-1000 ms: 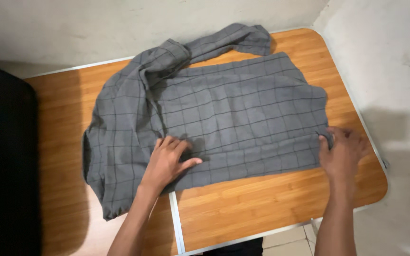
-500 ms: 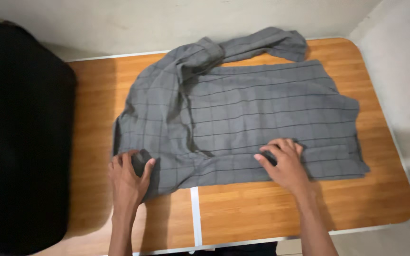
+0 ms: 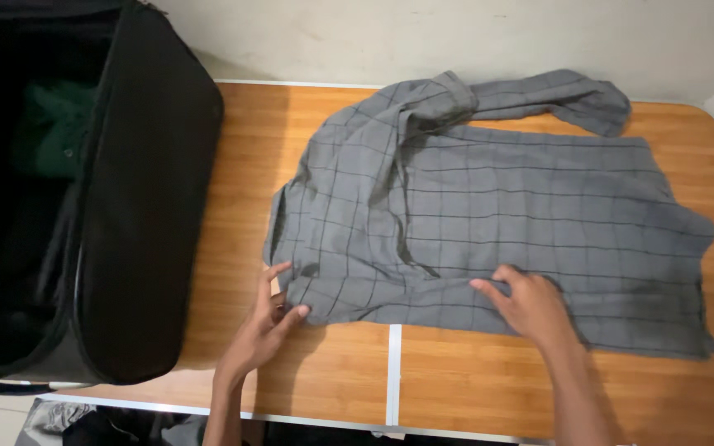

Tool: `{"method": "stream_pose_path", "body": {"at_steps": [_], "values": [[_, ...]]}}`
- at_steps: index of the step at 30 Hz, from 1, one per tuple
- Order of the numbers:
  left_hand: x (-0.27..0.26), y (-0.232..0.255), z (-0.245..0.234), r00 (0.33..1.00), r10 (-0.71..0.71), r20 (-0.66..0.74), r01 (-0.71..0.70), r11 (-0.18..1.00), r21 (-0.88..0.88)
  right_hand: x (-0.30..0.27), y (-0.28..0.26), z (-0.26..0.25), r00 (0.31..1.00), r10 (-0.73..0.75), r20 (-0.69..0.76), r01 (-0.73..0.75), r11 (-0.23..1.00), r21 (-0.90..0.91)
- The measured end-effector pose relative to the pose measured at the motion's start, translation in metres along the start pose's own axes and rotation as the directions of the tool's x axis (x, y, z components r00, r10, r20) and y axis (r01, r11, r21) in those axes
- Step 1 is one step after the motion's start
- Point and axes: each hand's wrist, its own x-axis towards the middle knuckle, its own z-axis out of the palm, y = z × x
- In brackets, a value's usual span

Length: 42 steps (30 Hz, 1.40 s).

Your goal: The person folds a grey checkered shirt on a table by hand, pulling the sleeves inward and folding the body into a square, and then places the shirt into a black suitcase.

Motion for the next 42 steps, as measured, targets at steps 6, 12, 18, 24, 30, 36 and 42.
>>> {"method": "stream_pose_path", "body": {"at_steps": [6, 12, 18, 24, 30, 36, 42], "values": [[0.022, -0.002, 0.006, 0.993, 0.046, -0.112, -0.018, 0.970, 0.242, 0.002, 0.004, 0.004, 0.997, -0.007, -0.074, -0.001, 0.994, -0.111], [0.020, -0.001, 0.016, 0.959, 0.173, -0.224, -0.095, 0.942, 0.321, 0.005, -0.015, -0.001, 0.927, -0.208, -0.311, 0.200, 0.978, -0.059], [0.023, -0.013, 0.030, 0.894, 0.190, -0.406, -0.093, 0.965, 0.247, 0.068, -0.057, 0.003, 0.921, -0.042, -0.386, 0.202, 0.901, 0.383], [0.024, -0.007, 0.032, 0.899, 0.071, -0.433, 0.032, 0.973, 0.227, 0.200, -0.091, 0.003, 0.807, 0.010, -0.590, 0.275, 0.879, 0.391], [0.017, 0.001, 0.046, 0.821, 0.291, -0.491, -0.125, 0.931, 0.342, 0.221, -0.160, -0.020, 0.834, 0.186, -0.520, -0.039, 0.959, 0.281], [0.022, 0.017, 0.048, 0.849, 0.291, -0.440, -0.109, 0.913, 0.393, 0.200, -0.200, -0.012, 0.829, 0.170, -0.533, -0.045, 0.970, 0.240], [0.028, 0.017, 0.044, 0.833, 0.326, -0.447, -0.144, 0.908, 0.395, 0.243, -0.176, 0.003, 0.860, 0.209, -0.465, -0.185, 0.978, 0.097]]}}
